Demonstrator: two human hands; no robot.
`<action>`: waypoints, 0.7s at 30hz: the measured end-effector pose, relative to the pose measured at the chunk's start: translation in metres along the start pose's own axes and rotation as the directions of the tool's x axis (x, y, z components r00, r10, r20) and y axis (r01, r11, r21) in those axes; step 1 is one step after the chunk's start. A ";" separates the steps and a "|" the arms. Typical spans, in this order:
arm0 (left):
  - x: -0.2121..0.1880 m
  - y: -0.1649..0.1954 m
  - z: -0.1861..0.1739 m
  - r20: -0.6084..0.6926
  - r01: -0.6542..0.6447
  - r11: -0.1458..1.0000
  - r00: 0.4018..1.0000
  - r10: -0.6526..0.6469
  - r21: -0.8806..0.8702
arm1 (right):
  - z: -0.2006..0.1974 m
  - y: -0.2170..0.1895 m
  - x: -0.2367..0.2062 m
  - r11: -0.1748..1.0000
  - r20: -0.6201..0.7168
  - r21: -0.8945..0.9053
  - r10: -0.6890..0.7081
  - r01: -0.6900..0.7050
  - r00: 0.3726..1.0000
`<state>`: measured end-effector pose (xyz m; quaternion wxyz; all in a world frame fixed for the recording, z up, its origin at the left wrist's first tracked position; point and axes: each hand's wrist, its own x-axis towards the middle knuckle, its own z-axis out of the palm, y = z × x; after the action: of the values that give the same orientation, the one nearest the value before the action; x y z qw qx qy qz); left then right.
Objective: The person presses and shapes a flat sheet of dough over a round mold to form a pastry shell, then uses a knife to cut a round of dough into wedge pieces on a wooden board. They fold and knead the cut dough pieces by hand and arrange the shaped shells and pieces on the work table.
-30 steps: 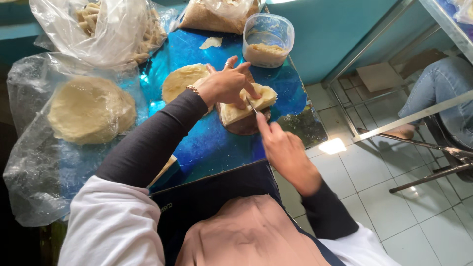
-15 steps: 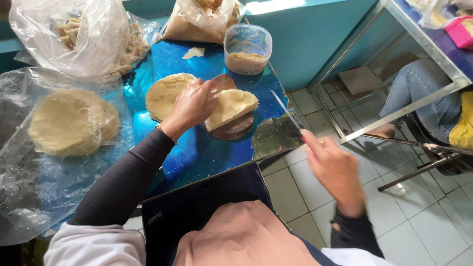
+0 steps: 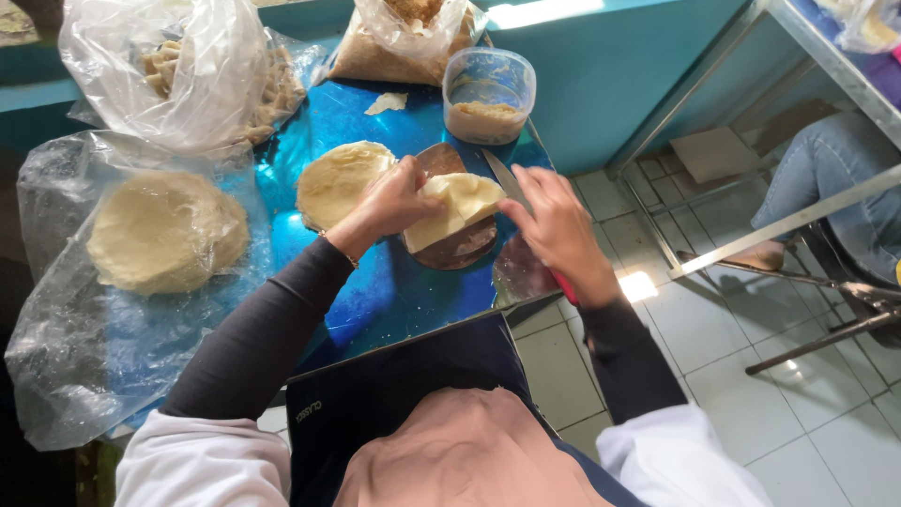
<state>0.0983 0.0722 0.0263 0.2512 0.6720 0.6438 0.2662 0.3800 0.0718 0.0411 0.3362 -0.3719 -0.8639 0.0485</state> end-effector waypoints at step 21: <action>-0.078 0.007 -0.033 0.149 0.108 0.536 0.988 0.034 -0.837 | 0.034 0.034 0.049 0.666 0.474 0.563 0.224 -0.489 0.851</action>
<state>0.0783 -0.0063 0.0522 0.5958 0.4718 0.4299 0.4875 0.3557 0.1352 0.0305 0.2630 -0.3760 -0.7428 0.4876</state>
